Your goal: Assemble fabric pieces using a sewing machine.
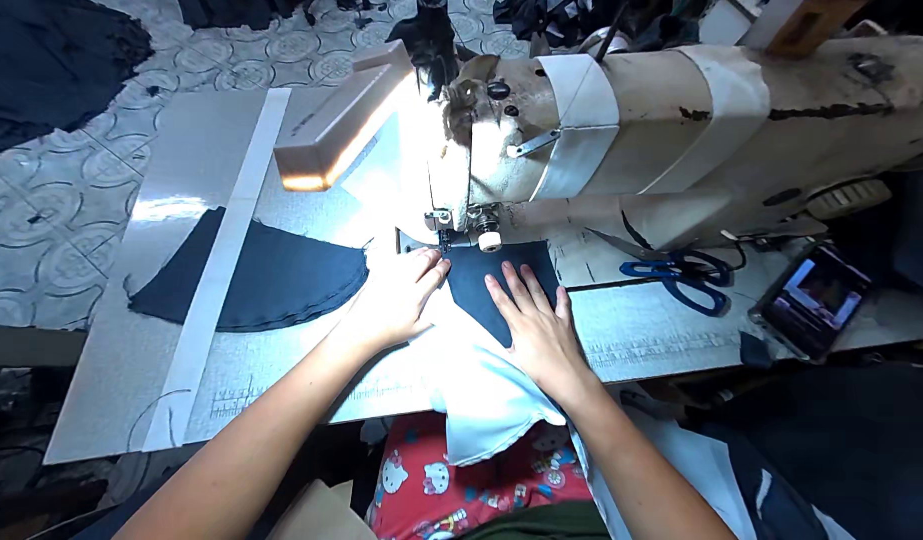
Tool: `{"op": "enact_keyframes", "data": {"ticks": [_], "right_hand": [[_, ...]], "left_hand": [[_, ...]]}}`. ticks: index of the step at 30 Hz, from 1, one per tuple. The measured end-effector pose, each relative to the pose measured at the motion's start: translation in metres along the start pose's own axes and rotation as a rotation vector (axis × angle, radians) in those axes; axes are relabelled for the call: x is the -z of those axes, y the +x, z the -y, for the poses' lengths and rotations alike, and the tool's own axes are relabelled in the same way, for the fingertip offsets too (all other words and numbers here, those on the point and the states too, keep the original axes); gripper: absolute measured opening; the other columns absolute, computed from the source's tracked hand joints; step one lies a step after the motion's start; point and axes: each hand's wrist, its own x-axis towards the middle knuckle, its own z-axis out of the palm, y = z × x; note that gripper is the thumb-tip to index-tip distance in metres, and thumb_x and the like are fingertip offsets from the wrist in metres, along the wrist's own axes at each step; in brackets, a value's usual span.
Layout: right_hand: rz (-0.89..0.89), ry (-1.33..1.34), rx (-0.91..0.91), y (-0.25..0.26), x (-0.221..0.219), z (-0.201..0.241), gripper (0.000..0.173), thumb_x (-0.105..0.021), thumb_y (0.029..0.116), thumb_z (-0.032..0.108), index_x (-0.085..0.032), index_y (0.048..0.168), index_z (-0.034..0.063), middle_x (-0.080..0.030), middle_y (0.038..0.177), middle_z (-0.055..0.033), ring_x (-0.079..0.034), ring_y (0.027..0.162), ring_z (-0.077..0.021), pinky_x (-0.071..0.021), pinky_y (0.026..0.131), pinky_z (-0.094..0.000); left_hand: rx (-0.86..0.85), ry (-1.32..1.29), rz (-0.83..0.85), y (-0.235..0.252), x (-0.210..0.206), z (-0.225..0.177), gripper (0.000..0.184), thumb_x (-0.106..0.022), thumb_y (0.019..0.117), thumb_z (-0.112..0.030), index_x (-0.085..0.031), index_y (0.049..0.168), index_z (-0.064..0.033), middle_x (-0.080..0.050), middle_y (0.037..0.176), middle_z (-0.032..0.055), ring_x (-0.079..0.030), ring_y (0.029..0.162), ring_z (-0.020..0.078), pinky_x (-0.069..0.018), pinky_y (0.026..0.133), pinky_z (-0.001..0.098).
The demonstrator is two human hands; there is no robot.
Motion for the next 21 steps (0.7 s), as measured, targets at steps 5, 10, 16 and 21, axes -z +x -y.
{"op": "enact_keyframes", "data": {"ticks": [5, 10, 16, 21], "right_hand": [[-0.021, -0.011, -0.011, 0.002, 0.000, 0.002, 0.080, -0.076, 0.0837, 0.021, -0.044, 0.157, 0.0206, -0.032, 0.167, -0.0105, -0.028, 0.154, -0.0382, -0.0227, 0.108, -0.0783], [-0.036, -0.017, -0.013, 0.003, -0.001, 0.003, 0.078, -0.074, 0.0843, 0.010, -0.046, 0.156, 0.0206, -0.034, 0.166, -0.0106, -0.030, 0.154, -0.0379, -0.0243, 0.107, -0.0779], [-0.054, -0.091, 0.003, 0.012, -0.004, 0.001, 0.068, -0.060, 0.0944, -0.002, -0.045, 0.157, 0.0217, -0.036, 0.165, -0.0121, -0.034, 0.152, -0.0378, -0.0289, 0.107, -0.0757], [0.018, -0.033, -0.008, 0.019, 0.005, 0.003, 0.071, -0.065, 0.0948, 0.011, -0.039, 0.160, 0.0191, -0.030, 0.167, -0.0168, -0.025, 0.155, -0.0405, -0.0200, 0.109, -0.0791]], "left_hand": [[-0.012, -0.007, -0.008, 0.003, 0.000, 0.003, 0.059, -0.054, 0.0854, -0.030, -0.063, 0.132, 0.0052, -0.059, 0.138, 0.0273, -0.058, 0.130, 0.0425, -0.0437, 0.106, 0.0590], [-0.011, 0.009, -0.004, 0.005, 0.001, 0.005, 0.059, -0.057, 0.0832, -0.027, -0.063, 0.132, 0.0052, -0.059, 0.138, 0.0269, -0.058, 0.130, 0.0419, -0.0442, 0.107, 0.0565], [-0.032, 0.033, 0.019, 0.007, 0.006, 0.013, 0.054, -0.063, 0.0822, -0.026, -0.066, 0.129, -0.0010, -0.059, 0.140, 0.0228, -0.054, 0.134, 0.0418, -0.0380, 0.108, 0.0670], [-0.131, -0.004, -0.093, 0.000, 0.030, 0.002, 0.028, -0.060, 0.0798, -0.011, -0.076, 0.101, -0.0055, -0.071, 0.112, 0.0159, -0.066, 0.111, 0.0385, -0.0422, 0.099, 0.0669]]}}
